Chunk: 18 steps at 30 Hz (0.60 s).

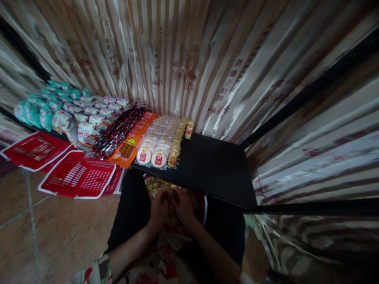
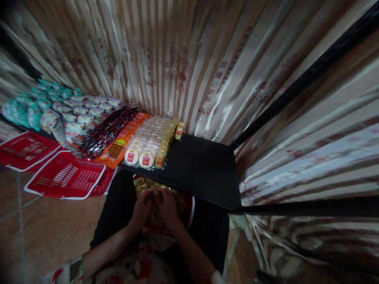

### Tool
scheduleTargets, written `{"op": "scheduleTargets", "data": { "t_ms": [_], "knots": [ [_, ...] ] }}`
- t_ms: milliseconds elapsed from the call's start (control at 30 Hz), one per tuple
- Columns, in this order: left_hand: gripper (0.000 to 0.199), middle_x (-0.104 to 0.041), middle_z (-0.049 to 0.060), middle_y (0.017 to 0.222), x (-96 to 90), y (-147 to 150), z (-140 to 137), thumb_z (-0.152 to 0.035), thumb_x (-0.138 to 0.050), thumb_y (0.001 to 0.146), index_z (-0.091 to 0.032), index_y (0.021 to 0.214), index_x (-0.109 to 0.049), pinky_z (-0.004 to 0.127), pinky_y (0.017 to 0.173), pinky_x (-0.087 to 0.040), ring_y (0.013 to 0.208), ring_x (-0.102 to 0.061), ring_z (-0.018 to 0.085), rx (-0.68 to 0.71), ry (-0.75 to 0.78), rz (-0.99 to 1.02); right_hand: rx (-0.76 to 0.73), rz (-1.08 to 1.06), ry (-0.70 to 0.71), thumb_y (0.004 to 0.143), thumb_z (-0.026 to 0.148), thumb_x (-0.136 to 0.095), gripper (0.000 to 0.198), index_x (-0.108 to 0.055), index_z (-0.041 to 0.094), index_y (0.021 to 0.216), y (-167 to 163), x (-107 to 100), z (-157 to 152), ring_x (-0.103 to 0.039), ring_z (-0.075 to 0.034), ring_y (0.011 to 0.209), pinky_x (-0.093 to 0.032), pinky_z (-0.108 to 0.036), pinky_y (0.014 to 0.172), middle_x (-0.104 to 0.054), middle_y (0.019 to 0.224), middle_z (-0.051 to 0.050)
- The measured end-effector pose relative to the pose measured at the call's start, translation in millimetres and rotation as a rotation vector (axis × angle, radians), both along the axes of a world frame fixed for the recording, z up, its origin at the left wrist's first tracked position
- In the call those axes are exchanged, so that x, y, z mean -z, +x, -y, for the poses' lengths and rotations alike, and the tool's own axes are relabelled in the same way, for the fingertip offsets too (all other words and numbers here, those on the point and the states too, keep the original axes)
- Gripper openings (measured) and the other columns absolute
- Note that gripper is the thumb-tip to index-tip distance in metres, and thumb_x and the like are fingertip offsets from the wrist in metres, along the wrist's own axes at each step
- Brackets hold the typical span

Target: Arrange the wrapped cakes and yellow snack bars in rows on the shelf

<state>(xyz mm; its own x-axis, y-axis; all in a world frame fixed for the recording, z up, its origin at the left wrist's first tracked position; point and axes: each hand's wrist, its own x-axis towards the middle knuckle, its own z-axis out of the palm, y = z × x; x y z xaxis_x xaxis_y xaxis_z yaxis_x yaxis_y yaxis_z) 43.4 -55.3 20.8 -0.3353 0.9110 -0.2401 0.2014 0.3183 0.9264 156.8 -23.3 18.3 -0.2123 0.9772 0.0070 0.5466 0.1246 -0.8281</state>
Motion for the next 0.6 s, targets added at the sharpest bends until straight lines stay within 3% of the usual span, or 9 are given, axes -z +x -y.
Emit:
{"op": "scheduleTargets", "data": {
  "t_ms": [100,233,367,600],
  "knots": [
    [0.034,-0.065,0.007,0.098,-9.5,3,0,-0.005,-0.041,0.069,-0.016,0.096,-0.06,0.035,0.092,-0.046,0.093,-0.061,0.017,0.031,0.075,-0.022,0.023,0.02,0.033,0.077,0.023,-0.053,0.023,-0.062,0.022,0.098,9,-12,-3,-0.058,-0.021,0.095,-0.044,-0.037,0.089,-0.065,0.098,-0.006],
    [0.033,-0.061,0.007,0.105,-16.9,5,-5,-0.008,-0.044,0.073,-0.018,0.101,-0.058,0.036,0.095,-0.043,0.102,-0.056,0.018,0.027,0.158,-0.182,0.023,-0.104,-0.086,0.075,0.028,-0.056,0.025,-0.059,0.022,0.099,23,-30,-11,-0.061,-0.016,0.079,-0.048,-0.03,0.077,-0.066,0.09,-0.003],
    [0.038,-0.056,0.01,0.113,-20.9,8,-14,-0.01,-0.047,0.074,-0.016,0.111,-0.055,0.032,0.089,-0.045,0.099,-0.056,0.017,0.129,0.102,-0.201,0.018,-0.244,-0.211,0.068,0.028,-0.06,0.03,-0.057,0.02,0.097,36,-43,-23,-0.057,-0.011,0.066,-0.048,-0.023,0.062,-0.064,0.08,0.0],
    [0.024,-0.062,0.004,0.094,-34.8,20,-31,-0.026,-0.052,0.076,-0.018,0.097,-0.059,0.027,0.072,-0.045,0.073,-0.056,0.014,0.244,0.041,-0.211,0.048,-0.385,-0.205,0.067,0.036,-0.063,0.028,-0.059,0.019,0.089,51,-49,-43,-0.061,-0.015,0.074,-0.05,-0.026,0.068,-0.065,0.081,-0.002]
  ]
}}
